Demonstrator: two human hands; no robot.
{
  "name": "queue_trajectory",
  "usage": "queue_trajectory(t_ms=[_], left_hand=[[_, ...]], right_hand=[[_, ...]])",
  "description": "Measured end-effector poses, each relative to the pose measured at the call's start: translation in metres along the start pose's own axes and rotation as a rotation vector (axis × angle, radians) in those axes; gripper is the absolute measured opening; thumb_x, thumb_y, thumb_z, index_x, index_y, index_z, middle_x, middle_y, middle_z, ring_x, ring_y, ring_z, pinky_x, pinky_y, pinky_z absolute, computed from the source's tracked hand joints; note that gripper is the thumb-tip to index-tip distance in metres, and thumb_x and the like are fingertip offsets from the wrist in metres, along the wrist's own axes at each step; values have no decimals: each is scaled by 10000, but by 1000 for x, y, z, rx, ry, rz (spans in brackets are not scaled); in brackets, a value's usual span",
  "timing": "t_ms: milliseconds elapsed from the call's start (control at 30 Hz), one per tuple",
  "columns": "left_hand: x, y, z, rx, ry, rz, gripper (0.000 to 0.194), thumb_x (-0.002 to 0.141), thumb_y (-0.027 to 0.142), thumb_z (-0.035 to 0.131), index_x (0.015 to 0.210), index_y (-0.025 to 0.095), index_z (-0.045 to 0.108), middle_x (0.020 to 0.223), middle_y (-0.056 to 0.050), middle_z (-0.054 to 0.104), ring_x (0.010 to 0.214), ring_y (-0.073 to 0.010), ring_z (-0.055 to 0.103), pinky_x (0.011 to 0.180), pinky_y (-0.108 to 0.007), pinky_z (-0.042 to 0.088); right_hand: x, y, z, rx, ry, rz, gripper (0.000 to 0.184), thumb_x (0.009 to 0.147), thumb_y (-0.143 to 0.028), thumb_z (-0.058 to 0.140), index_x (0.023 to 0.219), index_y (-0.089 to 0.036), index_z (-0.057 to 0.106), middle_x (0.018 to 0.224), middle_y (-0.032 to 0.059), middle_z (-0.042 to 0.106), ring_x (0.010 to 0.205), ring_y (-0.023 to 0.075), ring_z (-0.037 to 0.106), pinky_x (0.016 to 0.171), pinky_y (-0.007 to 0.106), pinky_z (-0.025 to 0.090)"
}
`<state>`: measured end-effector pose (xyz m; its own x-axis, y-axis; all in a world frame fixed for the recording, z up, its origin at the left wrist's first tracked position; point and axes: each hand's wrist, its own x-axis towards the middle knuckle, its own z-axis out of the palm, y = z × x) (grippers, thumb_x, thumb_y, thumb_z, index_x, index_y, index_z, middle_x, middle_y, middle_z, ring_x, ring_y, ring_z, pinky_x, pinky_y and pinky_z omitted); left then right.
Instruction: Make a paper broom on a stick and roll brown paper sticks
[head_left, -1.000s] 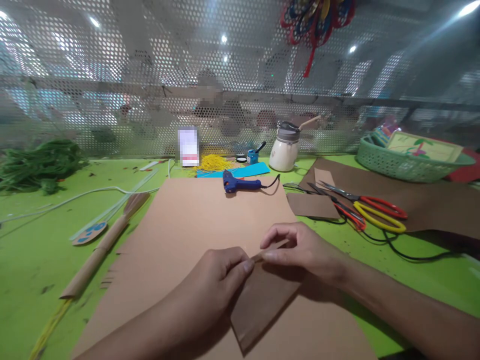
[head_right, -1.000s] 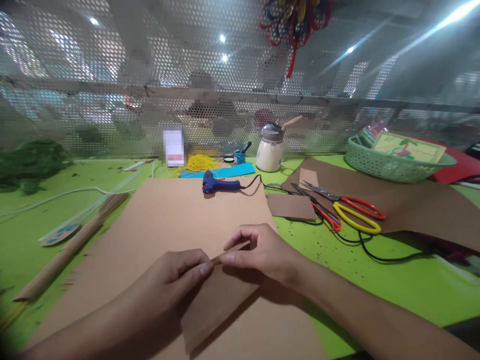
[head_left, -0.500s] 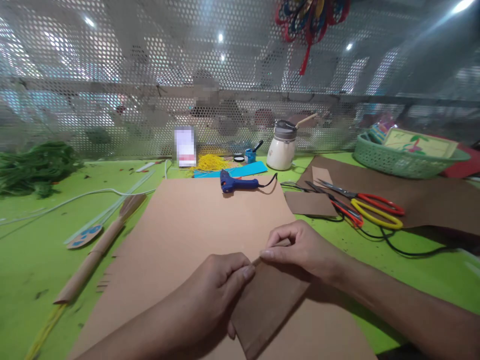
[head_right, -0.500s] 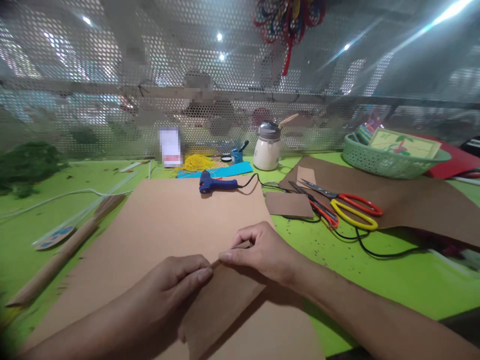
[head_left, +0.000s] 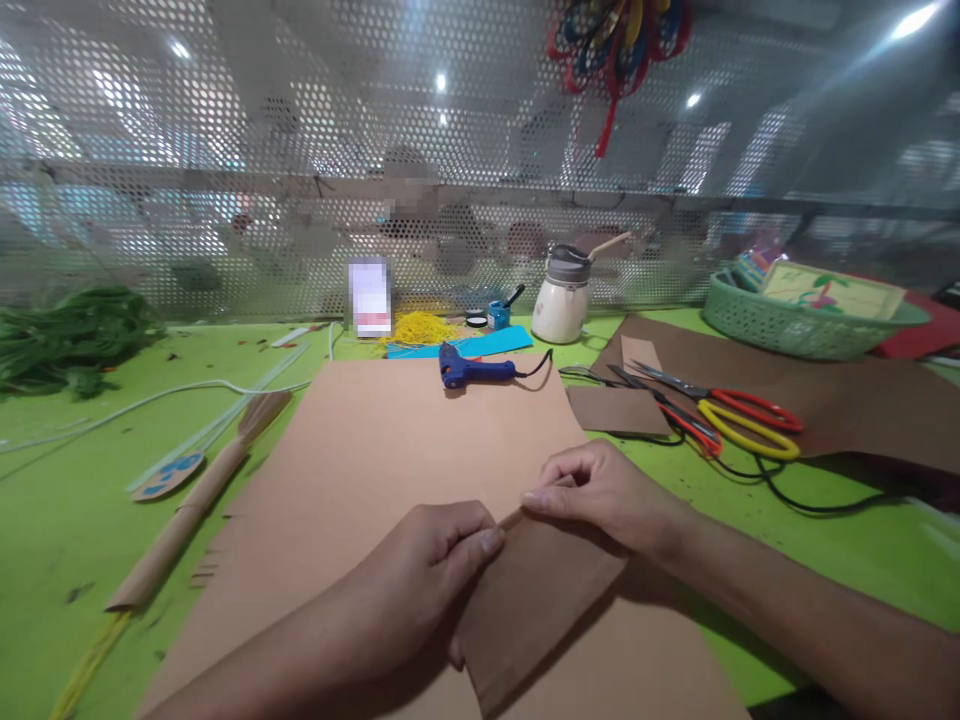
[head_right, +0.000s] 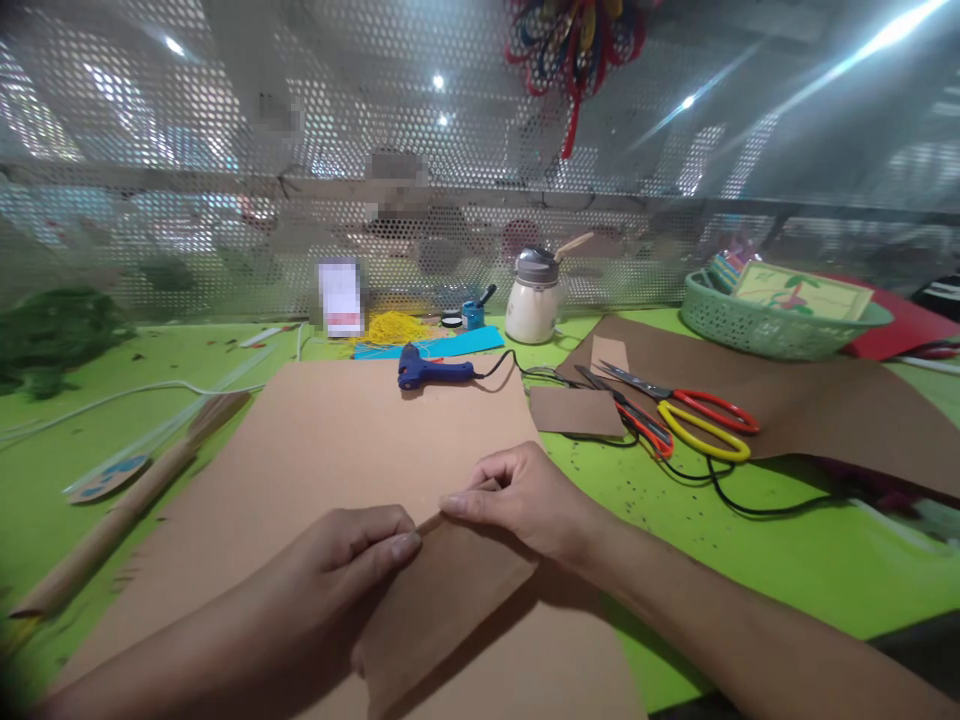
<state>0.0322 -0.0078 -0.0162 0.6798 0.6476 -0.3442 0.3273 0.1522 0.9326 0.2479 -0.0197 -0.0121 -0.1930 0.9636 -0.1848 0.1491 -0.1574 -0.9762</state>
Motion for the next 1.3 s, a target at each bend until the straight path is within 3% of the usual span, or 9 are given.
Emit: queue_trajectory(t_ms=[200, 433, 600, 800, 1100, 1200, 1300], left_hand=[[3, 0, 4, -56, 44, 9, 370, 916, 504, 454, 730, 185, 471, 591, 52, 444, 501, -107, 422, 473, -238, 335], [3, 1, 5, 55, 123, 53, 383, 915, 493, 453, 793, 148, 568, 729, -17, 569, 669, -145, 503, 581, -252, 342], [4, 3, 7, 95, 142, 39, 430, 893, 541, 468, 772, 144, 583, 709, -7, 557, 650, -144, 492, 559, -248, 320], [0, 11, 5, 183, 147, 69, 354, 904, 440, 473, 703, 158, 550, 643, 30, 492, 598, -114, 439, 541, -231, 308], [0, 12, 0, 78, 146, 32, 373, 876, 485, 500, 679, 168, 523, 596, 37, 465, 552, -108, 409, 506, -225, 281], [1, 13, -2, 40, 140, 25, 402, 839, 529, 545, 665, 167, 519, 602, 30, 471, 560, -113, 414, 505, -227, 282], [2, 12, -1, 5, 126, 10, 434, 822, 568, 554, 664, 166, 509, 599, 36, 445, 548, -106, 391, 496, -228, 265]], right_hand=[[0, -2, 6, 70, 40, 18, 385, 585, -466, 854, 650, -148, 646, 586, -30, 559, 540, 89, 429, 500, 219, 293], [-3, -5, 13, -95, 64, -59, 338, 680, -450, 783, 647, -140, 652, 578, -16, 542, 552, 97, 412, 506, 231, 312], [-7, -7, 19, -77, 29, -97, 273, 724, -382, 744, 658, -131, 659, 601, -14, 552, 568, 95, 416, 519, 227, 325], [-6, -4, 16, -92, 31, -73, 271, 740, -379, 724, 653, -135, 645, 612, -10, 558, 575, 98, 434, 519, 225, 330], [-4, -3, 5, 60, 112, -52, 304, 714, -399, 771, 634, -146, 622, 539, -46, 504, 502, 70, 384, 474, 217, 275], [-1, -1, -1, 161, 138, -102, 309, 765, -401, 747, 650, -152, 606, 592, -33, 549, 541, 75, 445, 522, 213, 342], [-1, -2, -1, 210, 98, -130, 276, 816, -422, 713, 787, -157, 642, 705, -19, 594, 621, 80, 499, 591, 207, 393]])
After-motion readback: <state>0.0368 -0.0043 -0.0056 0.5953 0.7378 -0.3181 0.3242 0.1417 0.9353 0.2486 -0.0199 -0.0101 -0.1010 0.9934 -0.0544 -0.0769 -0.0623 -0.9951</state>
